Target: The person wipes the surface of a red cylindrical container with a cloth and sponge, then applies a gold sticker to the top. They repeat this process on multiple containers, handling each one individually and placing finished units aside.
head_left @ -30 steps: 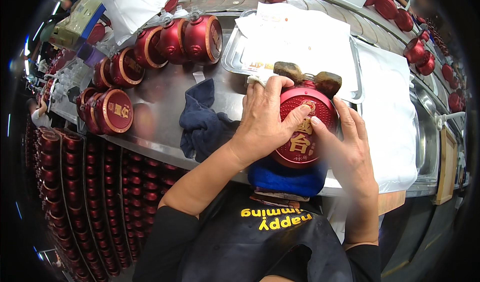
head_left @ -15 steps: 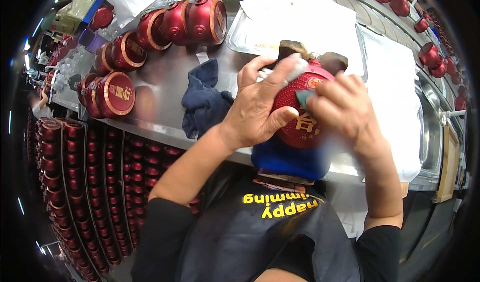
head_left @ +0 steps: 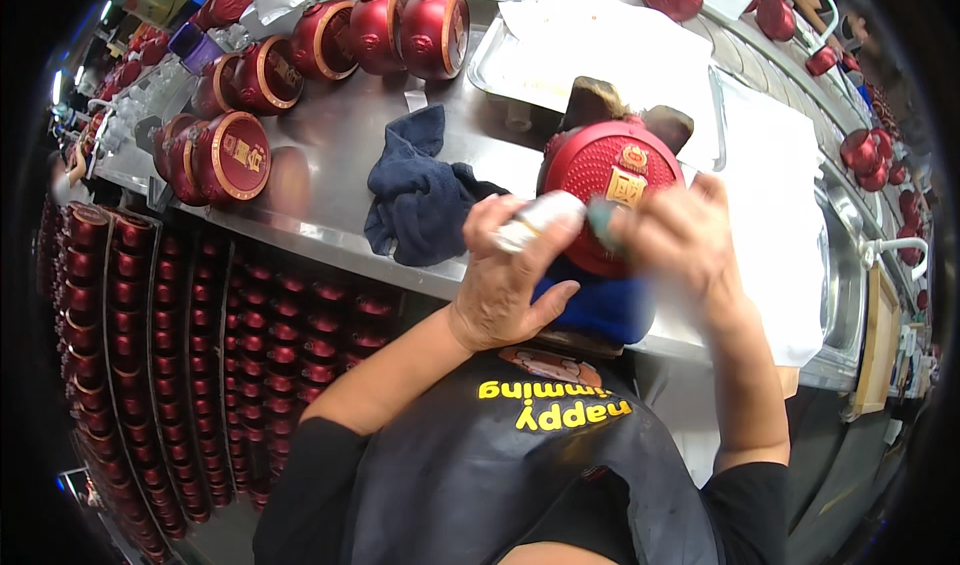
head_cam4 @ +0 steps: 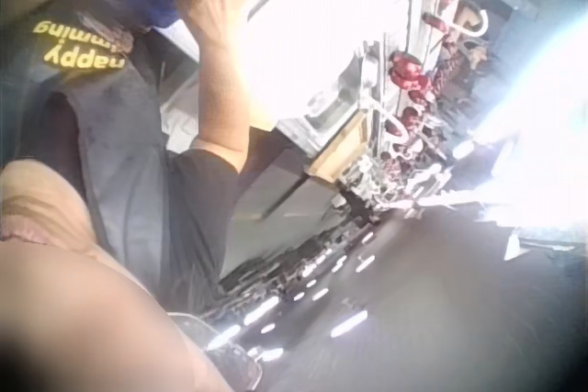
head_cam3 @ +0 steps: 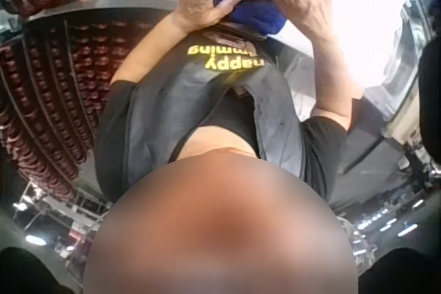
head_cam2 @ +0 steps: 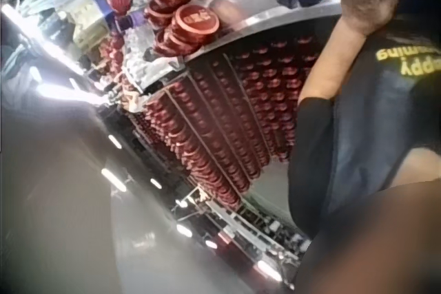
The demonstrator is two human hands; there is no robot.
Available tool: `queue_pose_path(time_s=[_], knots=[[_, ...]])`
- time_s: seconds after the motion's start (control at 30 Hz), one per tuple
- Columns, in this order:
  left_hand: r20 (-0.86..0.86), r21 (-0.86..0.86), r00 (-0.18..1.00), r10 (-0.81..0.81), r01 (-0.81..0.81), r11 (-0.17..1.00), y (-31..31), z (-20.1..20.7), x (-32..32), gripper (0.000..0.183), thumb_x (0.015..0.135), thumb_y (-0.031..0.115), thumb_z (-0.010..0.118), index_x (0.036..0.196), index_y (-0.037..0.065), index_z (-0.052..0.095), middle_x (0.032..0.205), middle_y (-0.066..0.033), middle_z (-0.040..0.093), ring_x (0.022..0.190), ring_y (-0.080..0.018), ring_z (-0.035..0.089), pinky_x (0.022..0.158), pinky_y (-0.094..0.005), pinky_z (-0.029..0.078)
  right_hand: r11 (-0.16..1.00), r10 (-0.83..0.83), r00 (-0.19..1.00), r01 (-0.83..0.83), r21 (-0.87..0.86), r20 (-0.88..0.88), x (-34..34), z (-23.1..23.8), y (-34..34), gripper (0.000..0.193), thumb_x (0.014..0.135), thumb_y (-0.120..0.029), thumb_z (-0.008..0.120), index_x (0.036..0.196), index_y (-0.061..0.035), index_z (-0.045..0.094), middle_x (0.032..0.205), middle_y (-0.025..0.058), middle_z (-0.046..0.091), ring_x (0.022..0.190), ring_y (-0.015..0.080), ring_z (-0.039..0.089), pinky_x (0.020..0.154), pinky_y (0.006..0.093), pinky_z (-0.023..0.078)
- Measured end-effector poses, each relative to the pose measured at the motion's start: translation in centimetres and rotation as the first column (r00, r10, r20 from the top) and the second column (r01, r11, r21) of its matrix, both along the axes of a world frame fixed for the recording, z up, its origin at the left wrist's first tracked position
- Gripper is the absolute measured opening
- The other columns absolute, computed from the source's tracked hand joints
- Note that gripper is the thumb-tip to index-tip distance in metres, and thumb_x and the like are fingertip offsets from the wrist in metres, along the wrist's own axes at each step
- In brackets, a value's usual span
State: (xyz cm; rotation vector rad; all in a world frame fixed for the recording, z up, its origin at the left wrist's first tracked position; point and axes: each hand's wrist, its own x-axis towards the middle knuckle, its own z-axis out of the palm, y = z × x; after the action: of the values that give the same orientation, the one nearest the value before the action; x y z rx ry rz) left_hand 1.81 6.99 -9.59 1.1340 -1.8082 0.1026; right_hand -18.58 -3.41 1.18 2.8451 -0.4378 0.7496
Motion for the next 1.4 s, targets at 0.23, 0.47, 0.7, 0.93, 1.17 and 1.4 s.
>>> queue_pose_path(time_s=[0.23, 0.47, 0.7, 0.93, 1.17, 1.4], knots=[[-0.083, 0.322, 0.994, 0.065, -0.035, 0.946, -0.4, -1.7, -0.3, 0.111, 0.087, 0.055, 0.075, 0.162, -0.002, 0.017, 0.154, -0.0275, 0.04, 0.136, -0.0415, 0.042, 0.116, -0.0541, 0.024, 0.981, -0.183, 0.972, 0.17, 0.091, 0.148, 3.3, 2.7, -1.5, 0.018, 0.08, -0.011, 0.076, 0.097, -0.0135, 0.072, 0.086, 0.004, 0.063, 0.077, 0.0213, 0.066, 0.076, 0.0421, 0.05], [-0.171, 0.332, 0.984, 0.046, 0.014, 0.943, -0.4, -2.0, -0.5, 0.109, 0.087, 0.054, 0.076, 0.161, -0.003, 0.021, 0.153, -0.0266, 0.042, 0.133, -0.0402, 0.045, 0.114, -0.0521, 0.026, 0.865, -0.097, 0.981, 0.001, 0.502, 0.165, -2.2, -2.1, -0.1, 0.025, 0.072, -0.01, 0.085, 0.093, -0.0149, 0.073, 0.085, 0.0, 0.063, 0.08, 0.0179, 0.062, 0.082, 0.0395, 0.041], [-0.175, 0.279, 0.984, 0.038, 0.013, 0.96, -0.8, -2.1, -0.3, 0.109, 0.085, 0.053, 0.078, 0.16, -0.004, 0.022, 0.151, -0.0258, 0.045, 0.133, -0.0378, 0.045, 0.113, -0.0506, 0.026, 0.951, -0.019, 1.0, 0.025, 0.307, -0.022, -2.4, -1.6, 2.6, 0.038, 0.061, -0.004, 0.082, 0.097, -0.0103, 0.073, 0.092, 0.0013, 0.062, 0.081, 0.0187, 0.06, 0.081, 0.0412, 0.04], [-0.123, 0.21, 0.992, 0.016, 0.01, 0.978, -0.6, -1.6, 0.1, 0.108, 0.081, 0.042, 0.084, 0.161, 0.001, 0.024, 0.149, -0.0238, 0.046, 0.137, -0.0397, 0.037, 0.113, -0.052, 0.024, 0.929, -0.016, 1.0, 0.006, 0.371, 0.022, -3.5, -2.6, 3.5, 0.035, 0.063, -0.008, 0.081, 0.096, -0.0072, 0.073, 0.09, 0.0034, 0.063, 0.081, 0.0206, 0.063, 0.083, 0.04, 0.042], [0.217, 0.078, 0.976, -0.017, 0.0, 0.997, -1.1, 0.6, 1.1, 0.079, 0.079, 0.029, 0.082, 0.151, 0.027, 0.051, 0.143, -0.0035, 0.058, 0.139, -0.0346, 0.035, 0.112, -0.0542, 0.024, 0.888, 0.013, 0.997, 0.025, 0.46, -0.079, -2.4, -1.8, 4.3, 0.028, 0.07, -0.008, 0.082, 0.096, -0.0094, 0.07, 0.094, 0.0051, 0.066, 0.087, 0.023, 0.066, 0.09, 0.0423, 0.045], [0.497, 0.066, 0.837, -0.23, 0.227, 0.972, -2.3, 2.8, 0.8, 0.048, 0.087, 0.013, 0.071, 0.131, 0.029, 0.068, 0.125, 0.0076, 0.073, 0.132, -0.0225, 0.049, 0.118, -0.0519, 0.022, 0.549, -0.499, 0.847, 0.147, 0.823, 0.182, -10.7, -2.8, 4.9, 0.026, 0.099, -0.006, 0.064, 0.124, 0.0003, 0.065, 0.111, 0.0123, 0.069, 0.092, 0.0196, 0.068, 0.08, 0.0298, 0.056]])
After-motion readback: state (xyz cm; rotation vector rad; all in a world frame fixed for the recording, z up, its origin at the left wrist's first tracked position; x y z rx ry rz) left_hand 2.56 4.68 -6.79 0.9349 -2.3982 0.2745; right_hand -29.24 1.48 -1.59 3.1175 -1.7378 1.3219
